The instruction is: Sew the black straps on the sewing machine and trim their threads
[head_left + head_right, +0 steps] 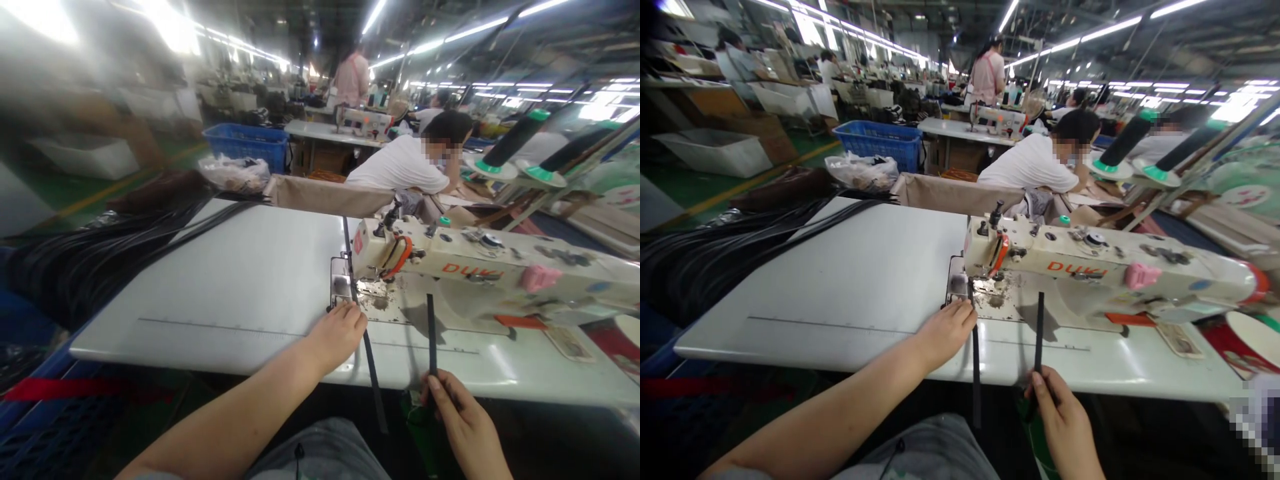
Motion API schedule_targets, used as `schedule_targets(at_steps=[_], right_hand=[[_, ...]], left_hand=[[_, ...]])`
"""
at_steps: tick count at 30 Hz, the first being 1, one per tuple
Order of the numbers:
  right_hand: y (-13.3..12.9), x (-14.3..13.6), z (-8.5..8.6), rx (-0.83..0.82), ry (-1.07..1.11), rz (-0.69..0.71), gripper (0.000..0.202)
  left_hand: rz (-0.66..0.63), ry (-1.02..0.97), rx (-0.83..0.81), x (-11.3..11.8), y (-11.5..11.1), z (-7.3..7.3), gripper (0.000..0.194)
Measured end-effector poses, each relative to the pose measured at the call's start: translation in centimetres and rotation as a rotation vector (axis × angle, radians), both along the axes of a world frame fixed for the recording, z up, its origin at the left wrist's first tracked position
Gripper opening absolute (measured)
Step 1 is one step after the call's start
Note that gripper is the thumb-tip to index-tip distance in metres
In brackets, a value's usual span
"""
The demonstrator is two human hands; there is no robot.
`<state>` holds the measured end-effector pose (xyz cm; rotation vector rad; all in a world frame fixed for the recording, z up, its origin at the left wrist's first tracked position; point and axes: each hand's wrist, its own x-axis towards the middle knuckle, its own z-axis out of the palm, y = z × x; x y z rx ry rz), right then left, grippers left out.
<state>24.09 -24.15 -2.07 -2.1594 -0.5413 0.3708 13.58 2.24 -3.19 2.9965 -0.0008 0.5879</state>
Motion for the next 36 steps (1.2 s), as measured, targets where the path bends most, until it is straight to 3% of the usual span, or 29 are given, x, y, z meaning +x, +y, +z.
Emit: schedule_targets(at_steps=[7, 14, 25, 32, 36], right_hand=[[1.7, -0.4, 1.0, -0.039, 0.049, -0.004, 0.053], [2.3, -1.0, 2.0, -0.012, 0.082, -0.038, 0.061], [2.5, -1.0, -0.4, 0.022, 0.023, -0.056, 0.076], [2.9, -1.5, 0.6, 0.010, 0.077, -0.011, 0.072], [2.7, -1.6, 0.6, 0.004, 0.083, 0.010, 0.068]], left_hand=[[0.024, -0.032, 0.047, 0.0, 0.0, 0.3, 0.021], [0.012, -0.036, 0.026, 0.0, -0.1, 0.6, 0.020], [0.018, -0.071, 0.029, 0.0, 0.0, 0.2, 0.019], [0.030, -0.084, 0.011, 0.1, -0.1, -0.1, 0.017], [0.050, -0.037, -0.003, 0.0, 0.1, -0.2, 0.025]])
